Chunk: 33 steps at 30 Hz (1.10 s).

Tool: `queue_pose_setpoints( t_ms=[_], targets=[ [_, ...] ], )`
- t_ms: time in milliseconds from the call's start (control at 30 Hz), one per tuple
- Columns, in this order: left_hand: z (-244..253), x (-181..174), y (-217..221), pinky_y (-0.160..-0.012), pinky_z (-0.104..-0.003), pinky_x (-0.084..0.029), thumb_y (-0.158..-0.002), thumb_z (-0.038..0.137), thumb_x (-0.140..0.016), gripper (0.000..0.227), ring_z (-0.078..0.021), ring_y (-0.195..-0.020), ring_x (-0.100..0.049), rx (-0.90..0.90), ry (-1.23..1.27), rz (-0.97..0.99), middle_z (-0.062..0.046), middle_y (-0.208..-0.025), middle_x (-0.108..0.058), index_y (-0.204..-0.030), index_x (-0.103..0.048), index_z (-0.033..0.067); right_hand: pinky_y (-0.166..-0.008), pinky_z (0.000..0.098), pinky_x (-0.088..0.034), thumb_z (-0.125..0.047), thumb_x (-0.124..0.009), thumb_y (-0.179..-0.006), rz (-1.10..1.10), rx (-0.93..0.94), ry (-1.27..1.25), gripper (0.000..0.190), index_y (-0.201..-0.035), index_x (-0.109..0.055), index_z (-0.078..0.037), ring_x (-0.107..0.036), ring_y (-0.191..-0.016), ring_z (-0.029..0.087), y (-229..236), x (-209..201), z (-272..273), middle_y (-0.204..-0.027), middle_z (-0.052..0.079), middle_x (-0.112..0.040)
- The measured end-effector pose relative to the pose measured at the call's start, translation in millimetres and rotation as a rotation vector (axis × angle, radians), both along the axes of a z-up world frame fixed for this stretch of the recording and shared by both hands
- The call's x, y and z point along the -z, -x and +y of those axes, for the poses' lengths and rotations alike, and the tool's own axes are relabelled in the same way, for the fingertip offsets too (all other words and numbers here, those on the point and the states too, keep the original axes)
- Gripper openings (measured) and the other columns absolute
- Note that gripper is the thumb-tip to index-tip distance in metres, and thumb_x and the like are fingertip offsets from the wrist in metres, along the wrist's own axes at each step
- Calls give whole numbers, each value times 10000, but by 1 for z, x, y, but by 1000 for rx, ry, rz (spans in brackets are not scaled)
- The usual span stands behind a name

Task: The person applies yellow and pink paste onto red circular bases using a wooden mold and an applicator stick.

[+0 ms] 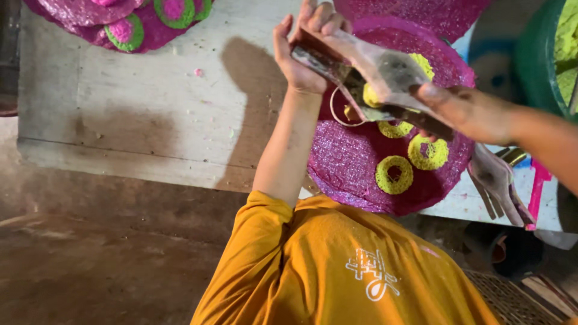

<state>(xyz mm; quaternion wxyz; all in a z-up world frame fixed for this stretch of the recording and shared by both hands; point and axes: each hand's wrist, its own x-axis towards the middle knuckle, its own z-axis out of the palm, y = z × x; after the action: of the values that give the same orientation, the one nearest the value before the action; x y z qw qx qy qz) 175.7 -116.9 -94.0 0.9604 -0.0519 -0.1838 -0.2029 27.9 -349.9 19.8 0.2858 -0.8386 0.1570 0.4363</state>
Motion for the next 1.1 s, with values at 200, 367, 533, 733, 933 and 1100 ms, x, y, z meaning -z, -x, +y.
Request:
queue_pose_setpoints(
  t_ms=[200, 367, 533, 733, 933, 1100],
  targets=[
    [16, 26, -7, -968, -340, -464, -1026, 440, -459, 264, -119, -867, -547, 46, 77, 12, 49, -874, -483, -1002, -476, 177, -795, 532, -579, -850, -184, -891, -69, -19, -16, 967, -966, -727, -53, -707, -800, 326, -2, 7, 30, -794, 193, -723],
    [-11, 43, 4, -928, -330, -472, -1032, 413, -434, 238, -120, -828, -537, 63, 112, 98, 47, -855, -483, -994, -472, 182, -755, 492, -588, -855, -207, -885, -44, -5, 34, 980, -927, -735, -30, -716, -706, 292, 0, -4, 21, -771, 165, -705],
    [-28, 42, -10, -838, -365, -479, -1005, 379, -381, 222, -135, -760, -530, -18, -31, 75, 41, -785, -462, -925, -463, 189, -722, 533, -558, -763, -215, -968, -101, -38, 215, 919, -1020, -766, -29, -691, -662, 328, 0, -6, 14, -759, 202, -687],
    [-9, 27, -31, -796, -367, -478, -1001, 383, -374, 259, -144, -746, -504, -15, -61, 6, 34, -753, -428, -873, -463, 176, -712, 484, -566, -740, -256, -954, -323, 6, 82, 827, -1234, -672, -82, -725, -690, 254, -6, -1, 43, -754, 158, -704],
    [16, 31, -26, -785, -371, -498, -974, 417, -383, 297, -129, -707, -510, -40, -100, 30, 34, -739, -443, -858, -486, 164, -650, 420, -597, -703, -259, -956, -254, 60, -72, 803, -1174, -665, -46, -712, -667, 255, -8, 8, 59, -759, 149, -670],
    [-11, 50, -1, -859, -384, -507, -1070, 343, -321, 275, -164, -814, -541, 42, 45, 13, 7, -858, -516, -1028, -511, 148, -642, 394, -616, -705, -262, -991, -112, 23, 70, 862, -930, -704, 33, -683, -637, 233, 9, 19, 20, -716, 168, -692]
  ],
)
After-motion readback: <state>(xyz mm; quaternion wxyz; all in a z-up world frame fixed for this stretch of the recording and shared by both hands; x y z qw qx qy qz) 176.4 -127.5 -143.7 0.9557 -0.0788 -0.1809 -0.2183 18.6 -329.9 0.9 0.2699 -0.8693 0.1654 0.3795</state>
